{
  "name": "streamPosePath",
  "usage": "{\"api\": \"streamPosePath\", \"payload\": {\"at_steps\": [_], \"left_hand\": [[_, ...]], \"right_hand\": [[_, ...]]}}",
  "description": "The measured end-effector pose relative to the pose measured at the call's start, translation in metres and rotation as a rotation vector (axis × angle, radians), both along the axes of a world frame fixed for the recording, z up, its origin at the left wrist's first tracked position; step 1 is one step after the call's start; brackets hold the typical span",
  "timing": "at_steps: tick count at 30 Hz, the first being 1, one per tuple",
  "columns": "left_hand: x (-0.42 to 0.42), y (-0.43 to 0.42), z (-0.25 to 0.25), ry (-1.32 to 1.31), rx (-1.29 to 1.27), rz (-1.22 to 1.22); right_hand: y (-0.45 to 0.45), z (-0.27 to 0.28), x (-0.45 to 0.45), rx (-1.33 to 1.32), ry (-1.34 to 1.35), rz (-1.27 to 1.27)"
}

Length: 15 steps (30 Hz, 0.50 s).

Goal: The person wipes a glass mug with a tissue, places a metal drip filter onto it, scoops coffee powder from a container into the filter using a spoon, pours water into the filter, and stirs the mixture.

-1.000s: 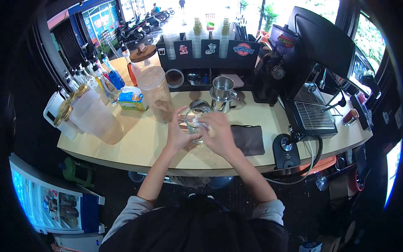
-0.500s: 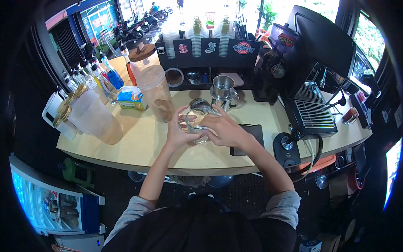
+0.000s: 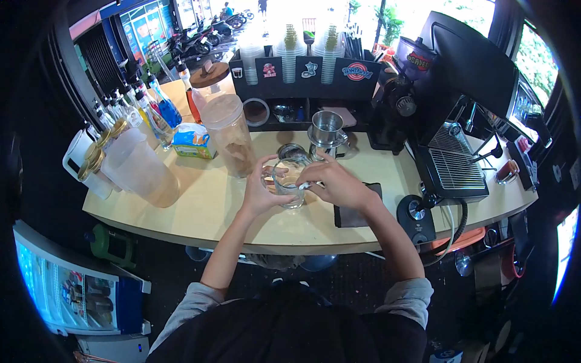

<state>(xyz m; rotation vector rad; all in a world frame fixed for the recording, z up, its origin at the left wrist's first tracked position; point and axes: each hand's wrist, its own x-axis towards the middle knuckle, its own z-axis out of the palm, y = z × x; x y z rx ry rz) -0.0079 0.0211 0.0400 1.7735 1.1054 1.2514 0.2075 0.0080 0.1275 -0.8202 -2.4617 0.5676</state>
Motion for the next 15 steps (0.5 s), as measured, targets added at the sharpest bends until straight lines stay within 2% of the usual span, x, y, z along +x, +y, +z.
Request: {"api": "streamPosePath", "payload": {"at_steps": [2, 5, 7, 8, 10, 12, 14, 15], "left_hand": [[0.001, -0.002, 0.001, -0.01, -0.02, 0.0], [0.002, -0.001, -0.003, 0.016, 0.035, 0.014], [0.002, 0.0, -0.007, 0.018, 0.062, 0.029], [0.003, 0.0, -0.008, 0.021, 0.085, 0.037], [0.004, -0.002, -0.008, 0.016, 0.089, 0.055], [0.008, -0.002, -0.009, 0.016, 0.096, 0.063], [0.01, -0.002, -0.012, -0.019, 0.099, 0.104], [0.011, -0.002, -0.011, -0.017, 0.102, 0.103]], "right_hand": [[-0.001, -0.001, 0.001, 0.031, -0.06, -0.026], [0.008, -0.01, 0.01, -0.033, 0.088, -0.004], [0.014, -0.013, 0.021, -0.214, 0.479, -0.164], [0.018, -0.014, 0.022, -0.215, 0.474, -0.162], [0.024, -0.016, 0.026, -0.177, 0.718, -0.385], [0.031, -0.044, 0.025, -0.215, 0.678, -0.42], [0.021, -0.062, -0.002, -0.427, 0.624, -0.358], [0.01, -0.068, -0.02, -0.316, 0.634, -0.402]]}}
